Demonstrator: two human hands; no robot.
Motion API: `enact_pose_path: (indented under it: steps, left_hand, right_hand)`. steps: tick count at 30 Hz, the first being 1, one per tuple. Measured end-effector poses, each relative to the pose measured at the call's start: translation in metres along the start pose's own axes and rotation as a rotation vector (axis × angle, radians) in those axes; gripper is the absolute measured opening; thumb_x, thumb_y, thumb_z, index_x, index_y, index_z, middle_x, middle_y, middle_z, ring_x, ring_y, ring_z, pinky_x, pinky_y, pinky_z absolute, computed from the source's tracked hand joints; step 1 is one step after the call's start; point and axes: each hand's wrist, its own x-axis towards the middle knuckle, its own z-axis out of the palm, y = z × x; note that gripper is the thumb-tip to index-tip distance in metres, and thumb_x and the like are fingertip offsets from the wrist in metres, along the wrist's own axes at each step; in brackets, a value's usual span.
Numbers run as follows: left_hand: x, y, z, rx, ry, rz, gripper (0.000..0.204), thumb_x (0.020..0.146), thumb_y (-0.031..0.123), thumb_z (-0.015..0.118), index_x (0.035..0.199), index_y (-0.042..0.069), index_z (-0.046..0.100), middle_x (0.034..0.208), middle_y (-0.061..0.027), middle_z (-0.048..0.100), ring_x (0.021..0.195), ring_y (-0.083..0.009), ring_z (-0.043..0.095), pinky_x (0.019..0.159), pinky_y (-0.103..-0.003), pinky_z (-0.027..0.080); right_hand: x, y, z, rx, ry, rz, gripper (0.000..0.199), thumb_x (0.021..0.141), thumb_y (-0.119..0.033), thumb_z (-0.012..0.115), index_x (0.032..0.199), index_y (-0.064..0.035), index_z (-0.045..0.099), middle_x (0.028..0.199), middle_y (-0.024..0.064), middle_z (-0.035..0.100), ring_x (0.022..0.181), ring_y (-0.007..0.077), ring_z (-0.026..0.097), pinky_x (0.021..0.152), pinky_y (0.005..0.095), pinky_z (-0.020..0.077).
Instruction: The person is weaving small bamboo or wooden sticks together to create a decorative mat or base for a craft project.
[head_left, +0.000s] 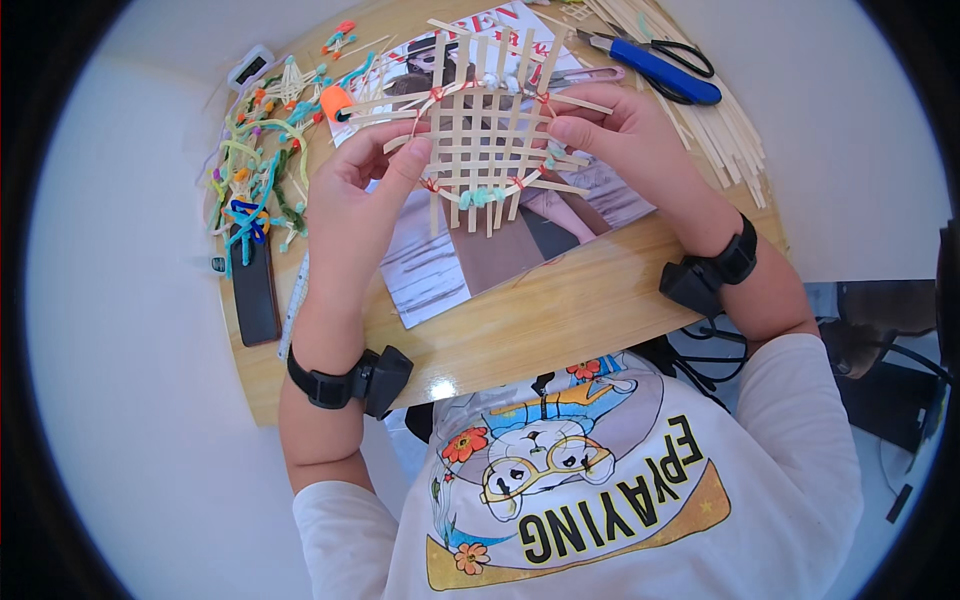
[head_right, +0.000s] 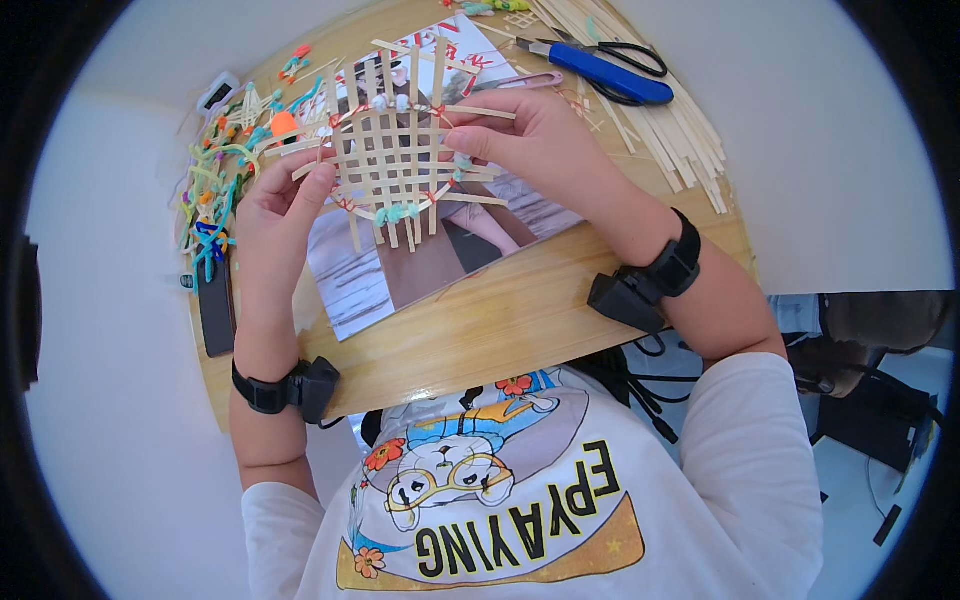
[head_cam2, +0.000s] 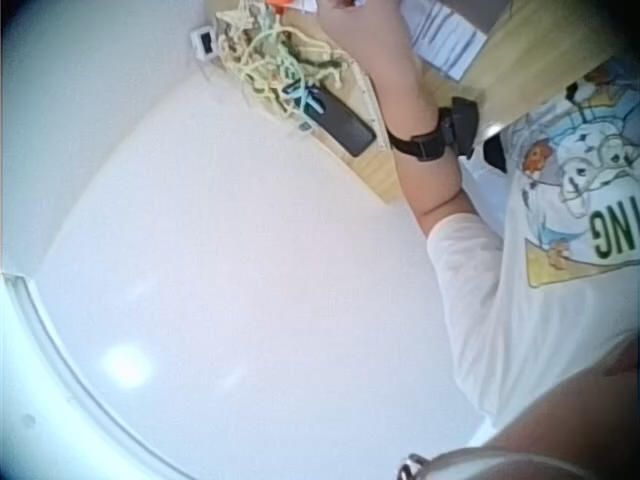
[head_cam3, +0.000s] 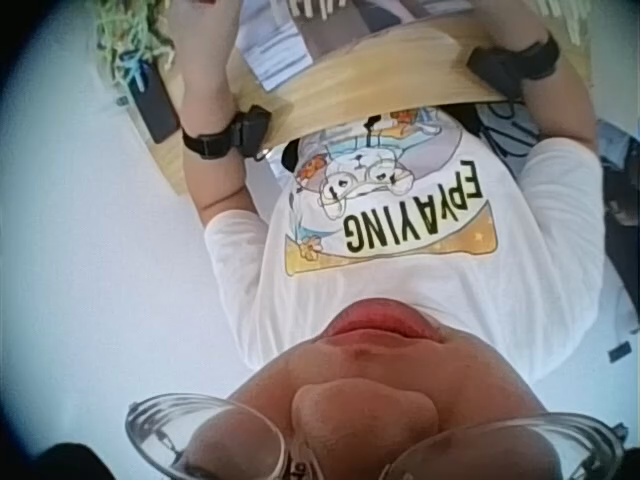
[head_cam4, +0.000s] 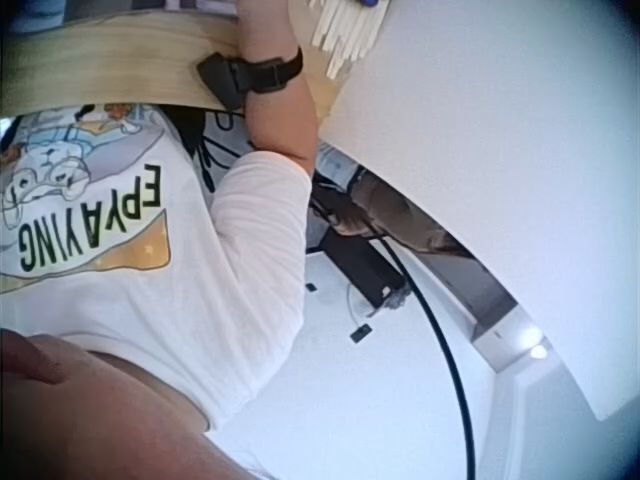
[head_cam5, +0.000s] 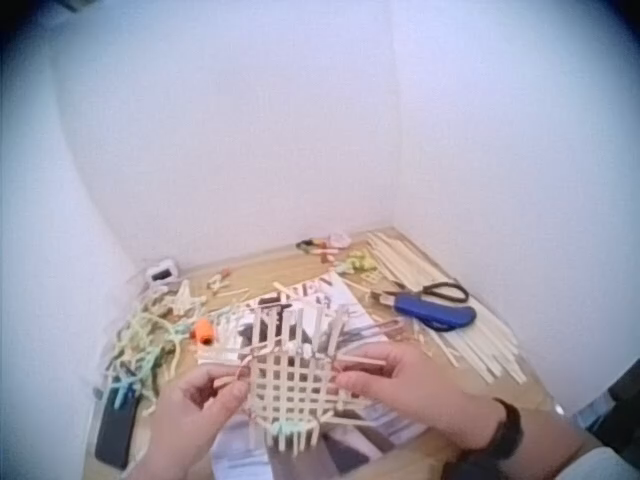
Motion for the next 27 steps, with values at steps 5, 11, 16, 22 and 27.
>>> enact_pose_path:
  steps: [5, 11, 16, 22, 27]
  left_hand:
    - [0.0, -0.003, 0.001, -0.043, 0.006, 0.018, 0.028, 0.086, 0.015, 0.068, 0.108, -0.003, 0.062, 0.096, -0.0083, 0.066, 0.086, -0.0098, 0.061, 0.075, -0.023, 0.05]
    - [-0.002, -0.003, 0.002, -0.104, -0.009, 0.053, 0.027, 0.086, 0.013, 0.068, 0.107, -0.003, 0.062, 0.098, -0.0087, 0.066, 0.089, -0.0111, 0.061, 0.078, -0.024, 0.049]
    - [-0.004, -0.001, 0.003, -0.029, 0.015, 0.091, 0.024, 0.086, 0.012, 0.068, 0.105, -0.001, 0.064, 0.099, -0.0065, 0.066, 0.089, -0.0106, 0.06, 0.08, -0.025, 0.047]
    - [-0.015, 0.007, 0.011, 0.248, 0.064, 0.246, 0.021, 0.082, 0.012, 0.07, 0.1, 0.001, 0.067, 0.094, -0.0048, 0.067, 0.084, -0.0098, 0.058, 0.078, -0.024, 0.046]
    - [-0.02, 0.008, 0.013, 0.249, 0.026, 0.287, 0.021, 0.081, 0.012, 0.072, 0.099, 0.001, 0.068, 0.094, -0.0067, 0.067, 0.083, -0.0105, 0.059, 0.077, -0.025, 0.046]
  right_hand:
    - [0.0, -0.001, -0.003, 0.052, -0.045, -0.006, 0.03, 0.086, -0.011, 0.066, 0.112, 0.0032, 0.063, 0.099, 0.0077, 0.067, 0.091, 0.0124, 0.064, 0.078, 0.0236, 0.0509]
    - [0.0, 0.004, -0.005, 0.063, -0.037, -0.034, 0.03, 0.086, -0.013, 0.067, 0.112, 0.0012, 0.063, 0.101, 0.007, 0.066, 0.093, 0.0124, 0.064, 0.079, 0.0236, 0.0505]
    - [0.001, -0.004, -0.011, 0.008, -0.001, -0.202, 0.032, 0.086, -0.013, 0.067, 0.115, -0.0008, 0.06, 0.11, 0.0075, 0.063, 0.101, 0.0137, 0.06, 0.087, 0.0271, 0.0482]
    - [-0.008, -0.025, -0.012, -0.143, -0.134, -0.362, 0.029, 0.085, -0.01, 0.065, 0.112, -0.0002, 0.06, 0.113, 0.0075, 0.062, 0.102, 0.0147, 0.058, 0.092, 0.0308, 0.0461]
    - [-0.011, -0.026, -0.007, 0.012, -0.229, -0.277, 0.027, 0.083, -0.01, 0.068, 0.109, -0.0046, 0.066, 0.103, 0.0031, 0.067, 0.088, 0.0088, 0.061, 0.082, 0.0265, 0.0493]
